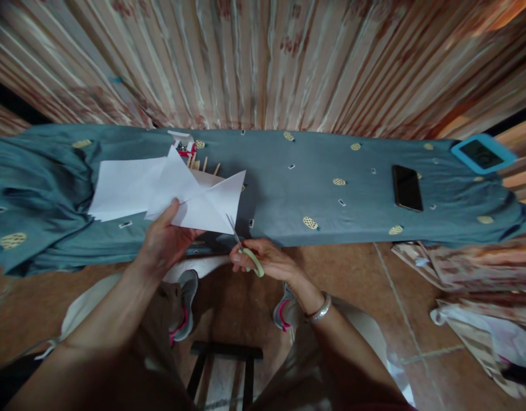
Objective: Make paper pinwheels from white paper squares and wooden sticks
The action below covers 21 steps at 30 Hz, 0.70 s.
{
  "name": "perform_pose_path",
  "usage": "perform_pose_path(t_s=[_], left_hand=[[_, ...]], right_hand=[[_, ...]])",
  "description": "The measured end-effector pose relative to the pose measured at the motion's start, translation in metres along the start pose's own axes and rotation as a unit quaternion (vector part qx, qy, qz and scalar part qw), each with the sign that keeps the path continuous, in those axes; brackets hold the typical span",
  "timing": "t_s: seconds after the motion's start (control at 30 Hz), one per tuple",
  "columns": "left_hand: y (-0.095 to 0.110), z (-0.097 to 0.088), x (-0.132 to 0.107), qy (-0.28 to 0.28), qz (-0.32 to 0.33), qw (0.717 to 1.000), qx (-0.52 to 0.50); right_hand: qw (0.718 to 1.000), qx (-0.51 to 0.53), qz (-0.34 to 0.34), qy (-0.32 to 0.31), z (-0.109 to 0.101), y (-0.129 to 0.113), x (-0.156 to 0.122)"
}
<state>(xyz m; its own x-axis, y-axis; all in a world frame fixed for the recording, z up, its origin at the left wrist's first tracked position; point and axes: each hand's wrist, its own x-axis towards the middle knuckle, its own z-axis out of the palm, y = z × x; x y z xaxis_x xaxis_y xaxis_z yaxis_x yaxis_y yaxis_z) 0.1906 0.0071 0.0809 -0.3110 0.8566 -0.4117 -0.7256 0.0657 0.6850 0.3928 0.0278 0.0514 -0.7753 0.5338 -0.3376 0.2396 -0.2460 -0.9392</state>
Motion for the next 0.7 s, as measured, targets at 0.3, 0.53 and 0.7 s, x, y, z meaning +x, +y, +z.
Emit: perform_pose_path(t_s=[0.3,0.53,0.7], left_hand=[[-0.0001,0.0020,-0.0020,-0.001,-0.005,1.000,-0.003],[-0.0023,0.0015,-0.0016,-0.003,-0.007,1.000,0.002],[-0.0028,0.0014,-0.0014,-0.002,-0.006,1.000,-0.001]], right_hand=[[1.000,-0.004,-0.004,-0.007,-0.0005,0.0033,0.0005],[1.000,-0.005,0.002,0.000,0.0006,-0.0015,-0.0009],[1.000,-0.002,0.004,-0.004,0.0003,-0.0007,-0.0007]])
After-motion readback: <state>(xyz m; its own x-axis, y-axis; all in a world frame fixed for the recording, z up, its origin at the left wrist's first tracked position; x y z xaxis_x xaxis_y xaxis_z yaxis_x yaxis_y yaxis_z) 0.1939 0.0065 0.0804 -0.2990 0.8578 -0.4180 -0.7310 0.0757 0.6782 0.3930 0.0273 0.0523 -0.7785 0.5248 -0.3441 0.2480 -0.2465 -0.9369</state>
